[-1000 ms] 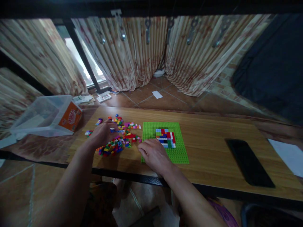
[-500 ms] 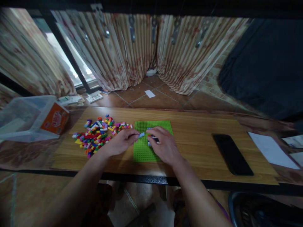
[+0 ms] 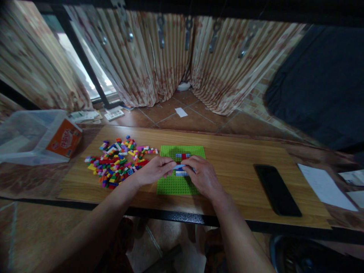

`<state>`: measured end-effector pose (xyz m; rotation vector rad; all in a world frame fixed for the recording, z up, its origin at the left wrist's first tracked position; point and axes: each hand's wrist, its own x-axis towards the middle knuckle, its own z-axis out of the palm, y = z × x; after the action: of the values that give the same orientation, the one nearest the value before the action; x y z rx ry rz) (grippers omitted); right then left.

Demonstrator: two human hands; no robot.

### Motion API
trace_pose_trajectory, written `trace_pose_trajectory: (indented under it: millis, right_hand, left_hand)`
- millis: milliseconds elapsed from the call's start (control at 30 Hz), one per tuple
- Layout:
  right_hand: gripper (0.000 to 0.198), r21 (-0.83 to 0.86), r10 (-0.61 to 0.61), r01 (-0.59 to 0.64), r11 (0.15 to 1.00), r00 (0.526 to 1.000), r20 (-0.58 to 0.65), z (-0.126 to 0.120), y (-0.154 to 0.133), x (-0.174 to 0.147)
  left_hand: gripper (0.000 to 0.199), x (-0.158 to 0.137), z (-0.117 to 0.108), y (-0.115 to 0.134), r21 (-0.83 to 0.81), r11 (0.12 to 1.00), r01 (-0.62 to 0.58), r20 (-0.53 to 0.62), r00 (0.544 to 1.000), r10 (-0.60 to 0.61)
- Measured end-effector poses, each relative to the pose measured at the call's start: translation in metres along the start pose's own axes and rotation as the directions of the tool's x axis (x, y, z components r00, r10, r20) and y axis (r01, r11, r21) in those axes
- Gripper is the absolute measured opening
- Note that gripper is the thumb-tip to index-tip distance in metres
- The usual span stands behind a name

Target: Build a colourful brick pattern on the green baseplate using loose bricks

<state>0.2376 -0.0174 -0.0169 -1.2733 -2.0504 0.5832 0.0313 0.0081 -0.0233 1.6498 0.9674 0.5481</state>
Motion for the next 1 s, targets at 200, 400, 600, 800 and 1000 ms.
trace_pose_trajectory:
  millis: [200,400,600,800,1000]
  right_hand:
    - [0.014,-0.101,0.099,-0.107,0.989,0.992,-0.074,0.001,0.012,0.002]
    - [0.01,-0.155,0.122,-0.137,0.978,0.987,-0.103,0.007,0.017,0.005]
    - [0.011,-0.184,0.16,-0.187,0.965,0.975,-0.154,0.009,0.018,0.005]
    - [0.011,-0.162,0.189,-0.223,0.961,0.961,-0.2,0.009,0.019,0.006]
    - [0.016,-0.082,0.246,-0.274,0.958,0.936,-0.251,0.011,0.022,0.007]
  left_hand:
    - [0.035,0.008,-0.008,-0.013,0.078,0.996,0.037,-0.178,0.984,-0.023]
    - [0.023,0.01,-0.007,-0.012,0.174,0.984,0.039,-0.191,0.982,-0.006]
    - [0.016,0.014,0.002,-0.005,0.283,0.959,0.027,-0.255,0.966,0.048]
    - [0.015,0.017,0.006,-0.008,0.326,0.944,0.041,-0.287,0.956,0.057]
    - [0.016,0.017,0.007,-0.006,0.348,0.936,0.058,-0.292,0.955,0.049]
